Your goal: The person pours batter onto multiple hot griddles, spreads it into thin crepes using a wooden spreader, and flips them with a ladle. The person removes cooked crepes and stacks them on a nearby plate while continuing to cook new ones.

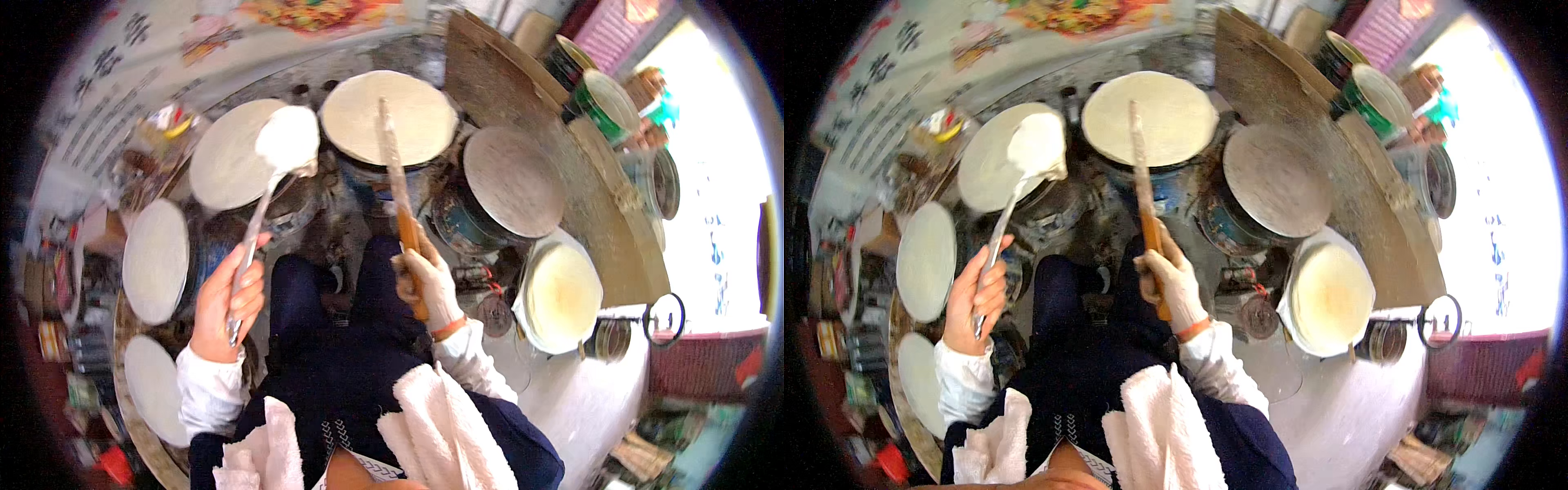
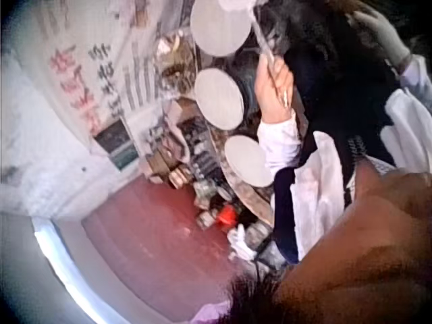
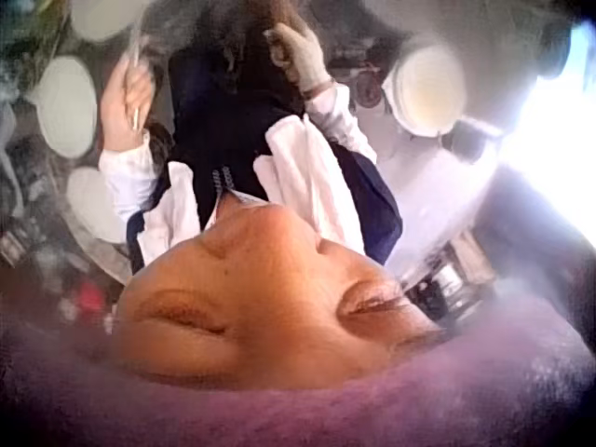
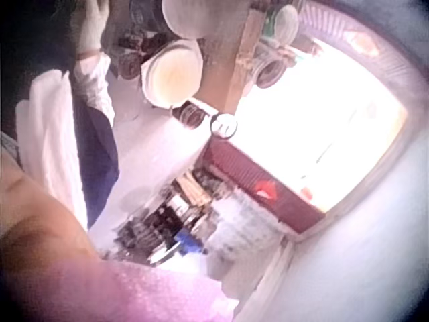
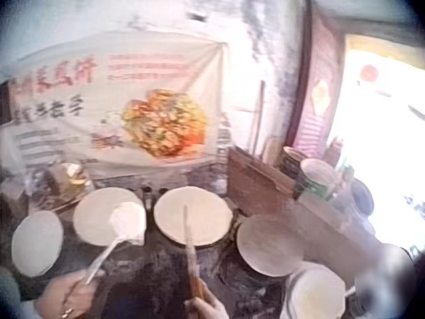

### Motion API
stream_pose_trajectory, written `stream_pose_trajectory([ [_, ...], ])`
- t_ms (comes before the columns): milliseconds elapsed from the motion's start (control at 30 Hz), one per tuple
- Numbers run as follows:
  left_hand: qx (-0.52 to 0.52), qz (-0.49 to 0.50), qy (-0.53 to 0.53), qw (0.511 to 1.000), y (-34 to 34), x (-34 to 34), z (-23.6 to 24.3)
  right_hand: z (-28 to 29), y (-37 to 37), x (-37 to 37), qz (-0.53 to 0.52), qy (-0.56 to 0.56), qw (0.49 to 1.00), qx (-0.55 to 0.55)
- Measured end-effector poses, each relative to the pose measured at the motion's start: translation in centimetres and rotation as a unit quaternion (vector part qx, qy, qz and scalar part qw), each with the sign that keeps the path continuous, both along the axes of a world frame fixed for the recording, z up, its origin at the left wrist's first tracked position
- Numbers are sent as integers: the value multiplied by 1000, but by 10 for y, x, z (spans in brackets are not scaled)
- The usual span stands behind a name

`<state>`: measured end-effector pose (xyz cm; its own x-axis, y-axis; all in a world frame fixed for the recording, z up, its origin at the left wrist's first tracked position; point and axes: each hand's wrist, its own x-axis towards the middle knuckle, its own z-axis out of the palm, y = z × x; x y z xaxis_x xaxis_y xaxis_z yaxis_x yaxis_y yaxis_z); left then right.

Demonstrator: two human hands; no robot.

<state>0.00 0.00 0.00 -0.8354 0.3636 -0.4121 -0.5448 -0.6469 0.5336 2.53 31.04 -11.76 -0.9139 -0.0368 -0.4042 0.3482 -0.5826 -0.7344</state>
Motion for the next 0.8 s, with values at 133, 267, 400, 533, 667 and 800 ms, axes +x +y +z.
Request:
stream_pose_trajectory([
  [133, -43, -126, 43, 990, 111, -89, 15, 2, 67, 12, -162, -26, 986, 3],
  [267, -7, -272, 92, 958, 244, -148, 3, 17, 123, 38, -317, -15, 948, 37],
  [400, -28, -334, 126, 934, 368, -177, -38, 17, 156, 40, -398, 30, 912, 98],
  [533, -104, -370, 162, 909, 470, -177, -103, 6, 190, 15, -431, -31, 895, 111],
  [667, -328, -288, 430, 790, 529, -202, -224, -41, 224, -23, -398, -69, 902, 155],
  [800, -577, -273, 533, 555, 520, -222, -237, -67, 235, -28, -478, -53, 872, 97],
])
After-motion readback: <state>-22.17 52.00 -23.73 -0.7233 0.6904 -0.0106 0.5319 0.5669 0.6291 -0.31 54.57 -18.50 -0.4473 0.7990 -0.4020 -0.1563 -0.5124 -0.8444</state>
